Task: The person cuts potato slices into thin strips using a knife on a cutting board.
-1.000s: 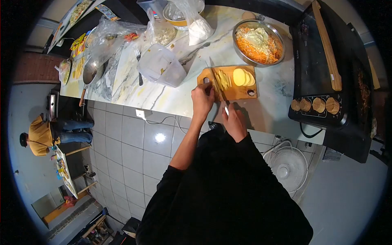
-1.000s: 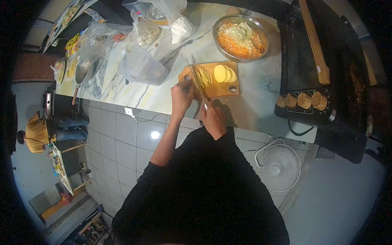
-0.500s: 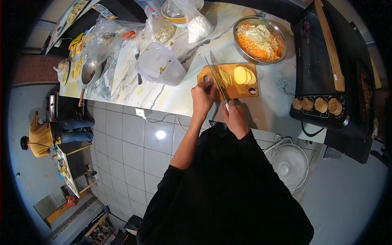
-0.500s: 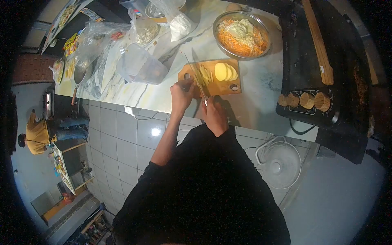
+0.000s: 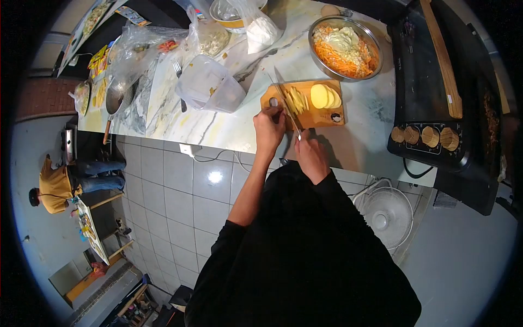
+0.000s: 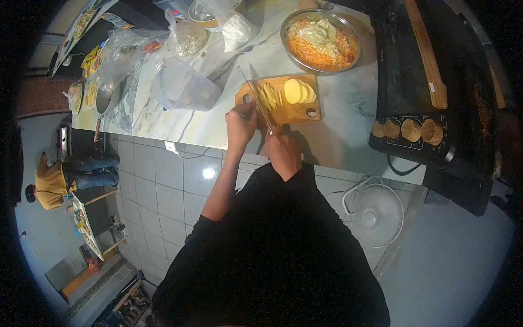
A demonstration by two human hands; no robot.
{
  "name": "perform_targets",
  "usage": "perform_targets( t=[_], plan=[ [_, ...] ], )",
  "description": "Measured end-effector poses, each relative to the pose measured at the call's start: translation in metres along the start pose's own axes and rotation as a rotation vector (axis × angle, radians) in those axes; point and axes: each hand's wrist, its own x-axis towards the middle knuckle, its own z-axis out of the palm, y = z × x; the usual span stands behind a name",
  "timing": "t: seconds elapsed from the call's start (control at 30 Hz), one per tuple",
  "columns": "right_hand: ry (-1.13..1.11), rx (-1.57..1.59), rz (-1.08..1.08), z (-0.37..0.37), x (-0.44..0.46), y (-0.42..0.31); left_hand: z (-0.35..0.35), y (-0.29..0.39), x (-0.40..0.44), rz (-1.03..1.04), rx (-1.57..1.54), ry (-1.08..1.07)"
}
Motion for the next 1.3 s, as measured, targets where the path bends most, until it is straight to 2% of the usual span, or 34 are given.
perform_targets(
  t=[0.17, 0.33, 0.5, 0.6, 0.67, 0.9, 0.97, 1.03, 1.17, 1.23, 1.3],
  plan=[
    [0.002, -0.071, 0.001, -0.008, 0.001, -0.007, -0.002, 0.000, 0.002, -0.085, 0.026, -0.066],
    [-0.071, -0.037, -0.064, -0.017, 0.004, -0.004, 0.000, -0.005, 0.002, -0.071, -0.006, -0.070],
    [-0.097, -0.056, -0.026, -0.030, 0.006, -0.013, 0.002, -0.007, 0.002, -0.071, -0.041, -0.049],
    [-0.121, -0.051, -0.007, -0.033, 0.003, -0.017, 0.002, -0.005, 0.001, -0.143, -0.080, -0.057],
    [-0.131, -0.053, 0.008, -0.033, 0.003, -0.018, 0.003, -0.007, 0.001, -0.080, -0.025, -0.051],
    [-0.140, -0.097, 0.021, -0.021, 0.003, -0.012, 0.002, -0.003, 0.001, -0.112, -0.081, -0.052],
    [-0.119, -0.106, 0.016, -0.011, 0.006, -0.007, 0.000, -0.002, 0.003, -0.036, -0.018, -0.057],
    [-0.107, -0.175, 0.073, -0.006, 0.007, -0.010, -0.001, -0.002, -0.001, -0.068, -0.020, -0.075],
    [-0.136, -0.122, 0.066, 0.003, 0.009, 0.005, -0.002, 0.001, 0.005, -0.111, -0.033, -0.088],
    [-0.085, -0.115, -0.014, 0.003, 0.004, 0.008, 0.000, -0.005, 0.003, -0.089, -0.020, -0.074],
    [-0.097, -0.121, 0.029, 0.008, 0.004, 0.006, 0.000, -0.008, 0.003, -0.073, -0.008, -0.060]
  ],
)
